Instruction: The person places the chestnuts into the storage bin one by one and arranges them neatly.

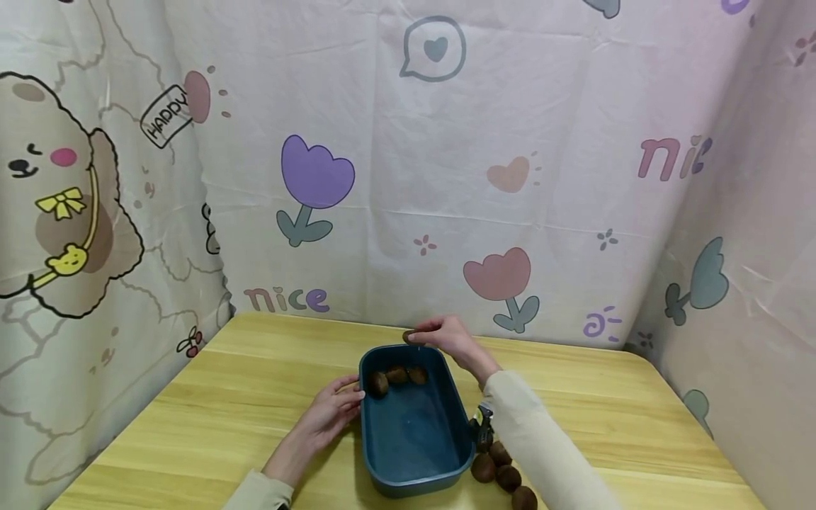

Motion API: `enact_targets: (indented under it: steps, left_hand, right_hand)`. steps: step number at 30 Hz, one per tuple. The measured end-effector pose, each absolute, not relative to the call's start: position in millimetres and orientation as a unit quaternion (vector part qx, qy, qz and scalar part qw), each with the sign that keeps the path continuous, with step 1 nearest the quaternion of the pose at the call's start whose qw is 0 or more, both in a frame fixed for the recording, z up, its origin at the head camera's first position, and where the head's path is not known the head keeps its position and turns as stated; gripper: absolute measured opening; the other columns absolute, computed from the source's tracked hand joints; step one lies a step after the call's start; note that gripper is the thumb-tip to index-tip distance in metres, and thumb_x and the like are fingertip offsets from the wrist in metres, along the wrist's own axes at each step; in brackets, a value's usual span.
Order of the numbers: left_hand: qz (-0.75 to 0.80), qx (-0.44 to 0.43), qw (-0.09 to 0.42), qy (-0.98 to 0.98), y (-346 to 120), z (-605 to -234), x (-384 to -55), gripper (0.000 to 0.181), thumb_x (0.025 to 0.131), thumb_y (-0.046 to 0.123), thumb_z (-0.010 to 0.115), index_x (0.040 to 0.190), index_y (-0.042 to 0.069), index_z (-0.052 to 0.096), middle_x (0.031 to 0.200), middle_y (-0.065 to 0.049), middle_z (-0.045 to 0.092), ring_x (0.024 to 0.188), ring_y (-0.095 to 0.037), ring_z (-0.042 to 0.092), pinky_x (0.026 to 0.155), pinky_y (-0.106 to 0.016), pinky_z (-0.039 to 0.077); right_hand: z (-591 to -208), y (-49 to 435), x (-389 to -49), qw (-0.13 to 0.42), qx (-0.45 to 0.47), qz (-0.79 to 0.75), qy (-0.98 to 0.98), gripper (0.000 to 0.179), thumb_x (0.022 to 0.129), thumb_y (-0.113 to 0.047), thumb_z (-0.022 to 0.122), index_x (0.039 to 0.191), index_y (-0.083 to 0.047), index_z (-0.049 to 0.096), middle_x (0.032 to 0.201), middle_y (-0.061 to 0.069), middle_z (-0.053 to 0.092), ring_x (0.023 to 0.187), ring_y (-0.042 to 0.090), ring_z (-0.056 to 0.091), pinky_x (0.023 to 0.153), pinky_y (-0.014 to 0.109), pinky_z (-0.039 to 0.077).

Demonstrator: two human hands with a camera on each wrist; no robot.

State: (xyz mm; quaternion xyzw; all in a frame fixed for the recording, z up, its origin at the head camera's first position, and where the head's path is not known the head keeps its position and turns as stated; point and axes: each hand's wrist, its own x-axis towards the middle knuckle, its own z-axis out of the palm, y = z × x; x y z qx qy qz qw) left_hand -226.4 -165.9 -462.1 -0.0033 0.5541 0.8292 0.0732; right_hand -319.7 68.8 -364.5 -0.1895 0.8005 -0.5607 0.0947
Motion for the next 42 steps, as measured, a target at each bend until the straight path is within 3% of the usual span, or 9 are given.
enact_targets:
  steps: [9,21,42]
  left_hand:
    - [0.828,0.002,0.076,0.555,-168.2,-461.4,-225.3,0.046,0.096,-0.002,0.051,0.136,-0.01,0.028,0.099,-0.005,0.056,0.085,-0.009,0.058,0.077,-0.025,0.048]
    - [0.825,0.003,0.08,0.559,-171.0,-461.1,-225.2,0.047,0.096,-0.001,0.051,0.136,-0.01,0.027,0.099,-0.004,0.056,0.085,-0.01,0.058,0.078,-0.025,0.048]
    - [0.826,0.006,0.077,0.558,-166.7,-462.2,-226.5,0.047,0.096,-0.002,0.051,0.135,-0.011,0.028,0.098,-0.004,0.055,0.085,-0.009,0.058,0.078,-0.025,0.048]
  right_hand:
    - [-393.0,43.9,-317.9,0.123,-0.186,-0.588,0.777,0.033,0.085,-0.009,0.074,0.111,0.01,0.066,0.102,0.014,0.067,0.09,0.021,0.065,0.084,0.037,0.053]
    - [-413.2,29.5,-306.7,0.189,-0.172,-0.539,0.803,0.027,0.083,-0.007,0.076,0.106,0.005,0.07,0.095,0.01,0.07,0.082,0.017,0.066,0.077,0.033,0.054]
    - [-433.6,23.6,-295.5,0.205,-0.141,-0.497,0.831,0.021,0.075,-0.001,0.082,0.092,0.001,0.071,0.082,0.007,0.065,0.068,0.017,0.065,0.068,0.032,0.056]
